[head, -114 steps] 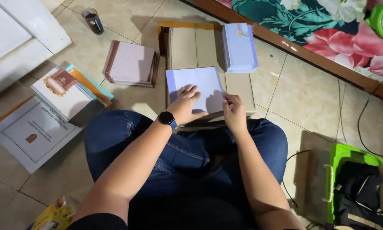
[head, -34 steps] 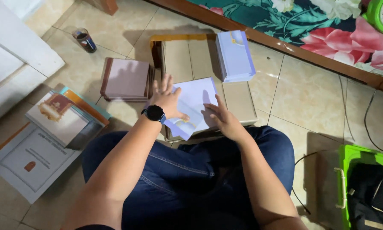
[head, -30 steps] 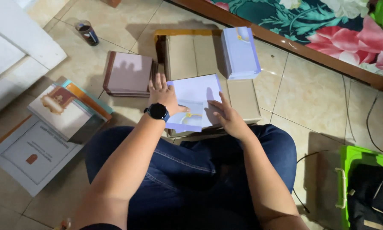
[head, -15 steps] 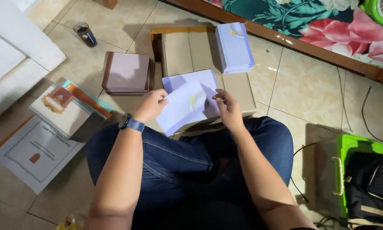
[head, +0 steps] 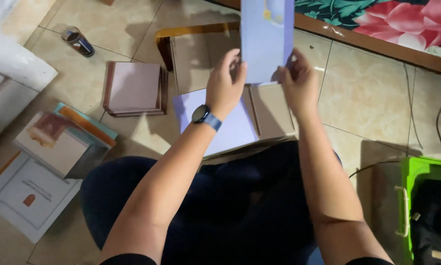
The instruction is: Folding sheets of paper and inserting them into purple envelopes or folders.
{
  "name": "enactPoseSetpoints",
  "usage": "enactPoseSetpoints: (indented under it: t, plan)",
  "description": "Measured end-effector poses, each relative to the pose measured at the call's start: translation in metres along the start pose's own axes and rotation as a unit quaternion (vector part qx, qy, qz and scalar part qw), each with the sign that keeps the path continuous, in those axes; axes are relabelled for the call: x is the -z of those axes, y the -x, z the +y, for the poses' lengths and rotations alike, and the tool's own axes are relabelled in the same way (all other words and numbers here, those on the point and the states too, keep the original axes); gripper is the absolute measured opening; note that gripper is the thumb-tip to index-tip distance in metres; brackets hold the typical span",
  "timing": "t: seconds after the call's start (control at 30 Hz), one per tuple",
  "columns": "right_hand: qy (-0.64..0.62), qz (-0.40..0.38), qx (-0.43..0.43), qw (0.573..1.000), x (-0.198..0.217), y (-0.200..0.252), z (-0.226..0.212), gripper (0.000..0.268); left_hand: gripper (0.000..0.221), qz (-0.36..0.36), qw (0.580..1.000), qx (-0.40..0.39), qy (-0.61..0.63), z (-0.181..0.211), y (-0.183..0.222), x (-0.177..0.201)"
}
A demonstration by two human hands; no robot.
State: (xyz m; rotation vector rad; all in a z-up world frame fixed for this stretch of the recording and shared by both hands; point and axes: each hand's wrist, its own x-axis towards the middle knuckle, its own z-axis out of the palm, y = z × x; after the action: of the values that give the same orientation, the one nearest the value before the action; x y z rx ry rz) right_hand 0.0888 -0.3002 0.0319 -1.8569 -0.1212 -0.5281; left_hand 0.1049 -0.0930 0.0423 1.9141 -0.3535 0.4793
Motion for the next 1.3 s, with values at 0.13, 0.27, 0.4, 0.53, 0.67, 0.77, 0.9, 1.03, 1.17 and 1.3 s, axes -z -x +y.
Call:
enactPoseSetpoints:
  t: [0.13, 0.27, 0.4, 0.53, 0.67, 0.77, 0.9, 1.03, 1.17, 1.3]
  plan:
    - [0.062, -0.027, 0.003, 0.998, 0.013, -0.040, 0.004, 0.044, 0.043, 0.000, 0.995, -0.080, -0.064, -0.039, -0.018, -0.043]
    - [0.127, -0.026, -0.015, 0.991, 0.015, -0.049, 0.043, 0.046, 0.099, -0.113, 0.984, -0.085, -0.109, -0.081, -0.013, -0.074]
    - [0.210, -0.045, -0.018, 0.976, 0.013, -0.045, 0.034, 0.042, 0.109, -0.129, 0.984, -0.085, -0.091, -0.094, -0.001, -0.083]
    - [0.252, -0.023, 0.012, 0.967, 0.010, -0.042, 0.042, 0.042, 0.090, -0.103, 0.989, -0.090, -0.063, -0.090, -0.001, -0.082]
    - [0.278, -0.023, 0.039, 0.959, 0.004, -0.037, 0.043, 0.038, 0.082, -0.114, 0.988, -0.065, -0.084, -0.088, -0.002, -0.078]
    - [0.291, -0.031, 0.044, 0.955, 0.001, -0.034, 0.043, 0.042, 0.080, -0.104, 0.989, -0.054, -0.089, -0.089, -0.002, -0.079]
    - [0.286, -0.069, -0.010, 0.956, -0.004, -0.032, 0.035, 0.054, 0.080, -0.110, 0.989, -0.059, -0.077, -0.092, -0.001, -0.080]
    - [0.277, -0.072, 0.016, 0.958, -0.006, -0.032, 0.035, 0.052, 0.083, -0.112, 0.983, -0.076, -0.126, -0.099, 0.002, -0.084]
    - [0.273, -0.083, 0.003, 0.958, -0.008, -0.032, 0.032, 0.051, 0.072, -0.100, 0.972, -0.121, -0.175, -0.098, 0.000, -0.083]
    - [0.323, -0.108, -0.038, 0.940, -0.007, -0.032, 0.029, 0.054, 0.071, -0.063, 0.965, -0.178, -0.183, -0.120, 0.002, -0.096]
